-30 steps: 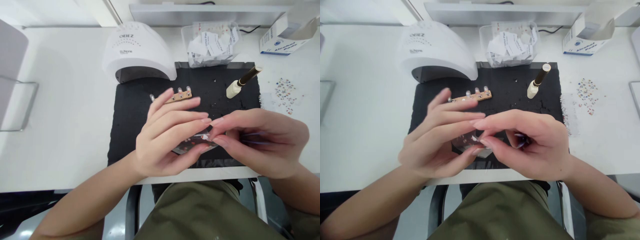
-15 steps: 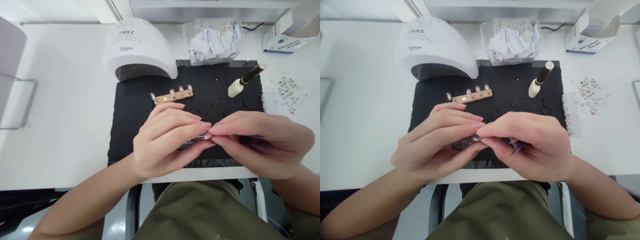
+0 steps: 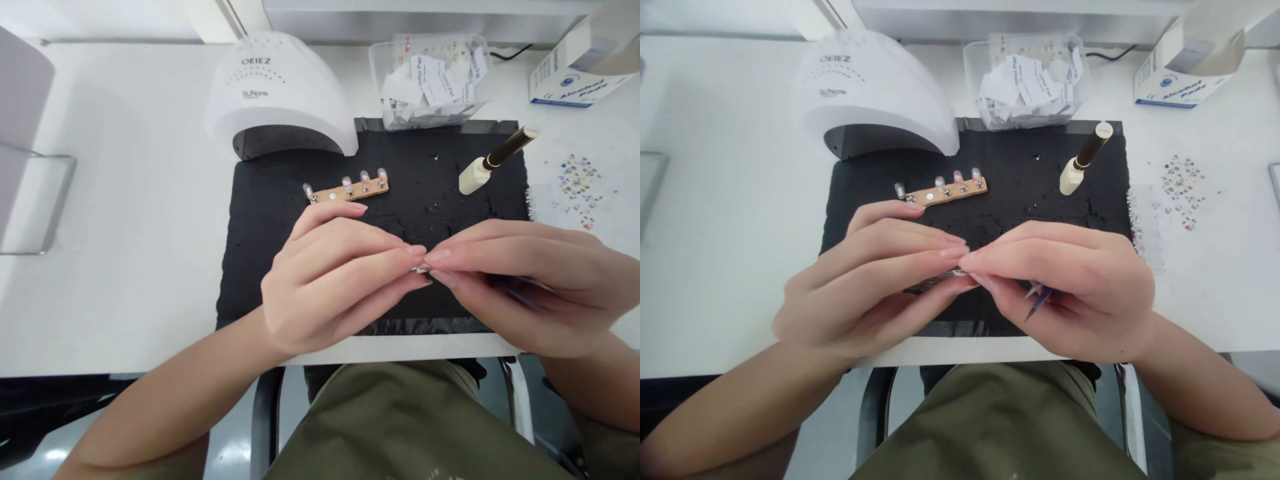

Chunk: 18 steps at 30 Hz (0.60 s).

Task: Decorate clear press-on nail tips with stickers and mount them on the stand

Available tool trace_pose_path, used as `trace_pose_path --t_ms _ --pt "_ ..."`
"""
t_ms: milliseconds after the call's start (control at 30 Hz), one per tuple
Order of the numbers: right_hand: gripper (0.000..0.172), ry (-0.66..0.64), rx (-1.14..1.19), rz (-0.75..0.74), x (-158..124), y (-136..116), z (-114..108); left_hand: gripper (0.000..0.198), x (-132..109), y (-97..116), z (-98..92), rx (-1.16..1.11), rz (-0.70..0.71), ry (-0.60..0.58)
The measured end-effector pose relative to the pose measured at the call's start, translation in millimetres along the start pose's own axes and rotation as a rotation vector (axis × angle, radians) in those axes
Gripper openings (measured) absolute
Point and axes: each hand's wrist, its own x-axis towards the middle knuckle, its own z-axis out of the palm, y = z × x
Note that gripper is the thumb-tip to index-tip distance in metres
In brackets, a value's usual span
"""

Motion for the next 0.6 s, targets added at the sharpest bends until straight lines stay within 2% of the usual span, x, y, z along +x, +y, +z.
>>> trace_pose_path --t_ms 100,200,433,600 --pt "0.032 -0.041 -0.004 0.008 0.9 -0.3 -1.0 0.032 -2.0 -3.6 0.7 0.034 -0.003 -0.017" --pt "0.032 -0.026 -0.010 0.023 0.5 -1.0 -0.4 0.022 -2.8 -6.7 2.9 0.052 0.018 -0.011" --pt "0.026 0.003 -0.054 0.028 -3.4 -1.0 4.1 0.014 0.5 -6.5 5.2 0.032 0.076 0.073" --pt "0.028 0.021 -0.076 0.034 -4.6 -0.2 5.8 0.014 1.0 -0.2 0.3 0.083 -0.026 -0.023"
